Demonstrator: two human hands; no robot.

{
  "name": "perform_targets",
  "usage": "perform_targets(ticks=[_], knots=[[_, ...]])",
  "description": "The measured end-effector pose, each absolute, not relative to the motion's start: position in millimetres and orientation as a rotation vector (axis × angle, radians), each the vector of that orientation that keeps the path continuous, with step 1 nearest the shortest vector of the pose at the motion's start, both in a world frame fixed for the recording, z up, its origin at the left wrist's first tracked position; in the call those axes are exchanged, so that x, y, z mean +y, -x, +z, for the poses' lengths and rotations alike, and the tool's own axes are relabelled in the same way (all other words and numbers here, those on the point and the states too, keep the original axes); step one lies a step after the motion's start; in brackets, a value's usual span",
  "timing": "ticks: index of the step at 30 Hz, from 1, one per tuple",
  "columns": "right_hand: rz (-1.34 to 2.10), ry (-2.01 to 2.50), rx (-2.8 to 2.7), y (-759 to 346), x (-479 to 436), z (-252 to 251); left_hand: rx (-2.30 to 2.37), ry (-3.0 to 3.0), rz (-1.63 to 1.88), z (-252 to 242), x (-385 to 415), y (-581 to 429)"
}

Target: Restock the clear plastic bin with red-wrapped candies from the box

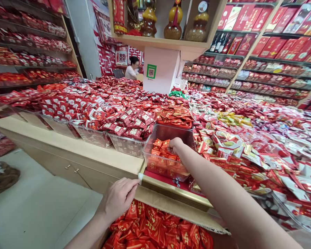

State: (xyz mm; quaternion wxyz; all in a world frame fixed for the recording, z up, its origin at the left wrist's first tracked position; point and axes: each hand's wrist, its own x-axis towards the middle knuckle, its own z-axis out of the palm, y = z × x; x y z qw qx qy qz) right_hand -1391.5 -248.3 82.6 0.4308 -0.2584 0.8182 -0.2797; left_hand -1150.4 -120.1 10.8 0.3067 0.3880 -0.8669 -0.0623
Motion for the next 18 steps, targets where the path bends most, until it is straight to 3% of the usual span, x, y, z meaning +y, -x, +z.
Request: perform_targets(ticks=[9, 14, 18], knots=[[-0.365, 0.934, 2.227, 1393.7, -259.2, 70.3, -2.322, -1.009, -0.193, 8.5, -119.8, 1147.4], [-0.025, 1.684, 2.376, 1395.1, -261.2, 74.1, -2.319, -1.016, -0.179, 8.3, -119.6, 1148.1], [0.053, 2.136, 2.209, 1387.1, -260.9, 75.2, -2.317, -1.035, -0.190, 4.4, -118.6, 1148.5]])
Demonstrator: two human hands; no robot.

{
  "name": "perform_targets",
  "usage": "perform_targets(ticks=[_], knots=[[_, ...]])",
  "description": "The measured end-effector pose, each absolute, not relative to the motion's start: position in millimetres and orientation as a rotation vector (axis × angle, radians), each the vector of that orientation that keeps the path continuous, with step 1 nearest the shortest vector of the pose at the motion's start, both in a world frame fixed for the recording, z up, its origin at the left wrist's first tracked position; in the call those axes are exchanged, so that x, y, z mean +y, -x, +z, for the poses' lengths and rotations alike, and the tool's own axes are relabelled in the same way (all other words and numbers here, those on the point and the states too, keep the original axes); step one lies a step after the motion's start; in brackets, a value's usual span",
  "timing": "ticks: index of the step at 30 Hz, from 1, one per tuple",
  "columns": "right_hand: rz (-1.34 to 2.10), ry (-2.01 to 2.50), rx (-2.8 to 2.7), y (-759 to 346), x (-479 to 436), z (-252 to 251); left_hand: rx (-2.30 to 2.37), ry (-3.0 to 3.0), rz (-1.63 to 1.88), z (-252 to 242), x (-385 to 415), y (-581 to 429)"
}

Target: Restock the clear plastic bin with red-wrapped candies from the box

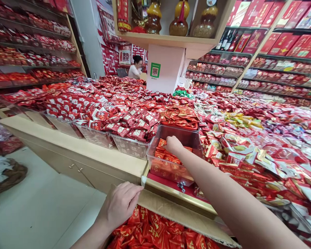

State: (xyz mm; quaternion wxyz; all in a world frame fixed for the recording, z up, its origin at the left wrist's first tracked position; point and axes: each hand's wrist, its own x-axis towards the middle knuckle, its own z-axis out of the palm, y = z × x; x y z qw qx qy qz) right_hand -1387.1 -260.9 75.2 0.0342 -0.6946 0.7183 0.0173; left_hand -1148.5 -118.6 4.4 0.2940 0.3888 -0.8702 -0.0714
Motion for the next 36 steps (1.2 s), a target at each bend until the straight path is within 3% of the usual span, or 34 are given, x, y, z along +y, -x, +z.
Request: perform_targets(ticks=[8, 36], knots=[[0.433, 2.460, 1.935, 1373.7, -266.6, 71.9, -2.298, -1.051, -0.207, 0.3, -117.9, 1148.4], [0.221, 2.277, 2.001, 1388.8, -266.6, 69.0, -2.350, -1.069, -0.109, 14.4, -114.8, 1149.7]])
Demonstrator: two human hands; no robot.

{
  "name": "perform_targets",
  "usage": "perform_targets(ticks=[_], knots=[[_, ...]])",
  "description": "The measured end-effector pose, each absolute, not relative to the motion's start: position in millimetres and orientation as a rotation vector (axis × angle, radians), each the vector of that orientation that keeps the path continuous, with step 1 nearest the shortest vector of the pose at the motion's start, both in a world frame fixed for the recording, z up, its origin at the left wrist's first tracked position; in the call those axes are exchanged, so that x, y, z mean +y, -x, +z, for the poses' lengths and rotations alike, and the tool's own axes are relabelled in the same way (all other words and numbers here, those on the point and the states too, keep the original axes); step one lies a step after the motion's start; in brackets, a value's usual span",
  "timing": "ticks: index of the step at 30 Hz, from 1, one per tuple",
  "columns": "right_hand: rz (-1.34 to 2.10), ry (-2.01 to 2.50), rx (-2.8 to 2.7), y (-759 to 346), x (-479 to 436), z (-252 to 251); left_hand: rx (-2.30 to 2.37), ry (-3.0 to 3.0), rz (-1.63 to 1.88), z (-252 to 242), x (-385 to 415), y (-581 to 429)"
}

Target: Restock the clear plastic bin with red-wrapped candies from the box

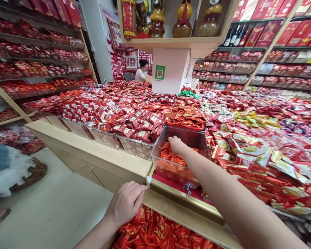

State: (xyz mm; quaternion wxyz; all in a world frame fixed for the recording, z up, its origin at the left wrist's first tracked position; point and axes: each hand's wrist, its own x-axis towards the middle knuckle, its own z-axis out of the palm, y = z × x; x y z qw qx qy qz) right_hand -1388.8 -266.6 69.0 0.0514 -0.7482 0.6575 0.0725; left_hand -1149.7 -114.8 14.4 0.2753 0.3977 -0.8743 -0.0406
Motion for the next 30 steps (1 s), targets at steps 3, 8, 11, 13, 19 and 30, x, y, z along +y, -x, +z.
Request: perform_targets(ticks=[3, 8, 11, 13, 19, 30], knots=[[0.232, 2.298, 2.006, 1386.8, -265.6, 70.5, -2.356, -1.066, -0.099, 15.6, -114.1, 1149.6], [0.353, 2.414, 1.918, 1387.9, -261.5, 72.1, -2.342, -1.047, -0.092, 13.9, -114.7, 1150.4], [0.386, 2.405, 1.906, 1391.7, -259.7, 71.4, -2.329, -1.042, -0.091, 12.4, -115.2, 1150.7], [0.406, 2.371, 1.925, 1394.0, -259.0, 70.8, -2.331, -1.045, -0.094, 11.9, -115.3, 1150.7], [0.430, 2.324, 1.967, 1394.0, -256.4, 70.1, -2.344, -1.058, -0.100, 10.8, -115.2, 1150.2], [0.293, 2.327, 1.973, 1386.7, -252.2, 71.1, -2.341, -1.055, -0.096, 12.1, -115.8, 1151.4]])
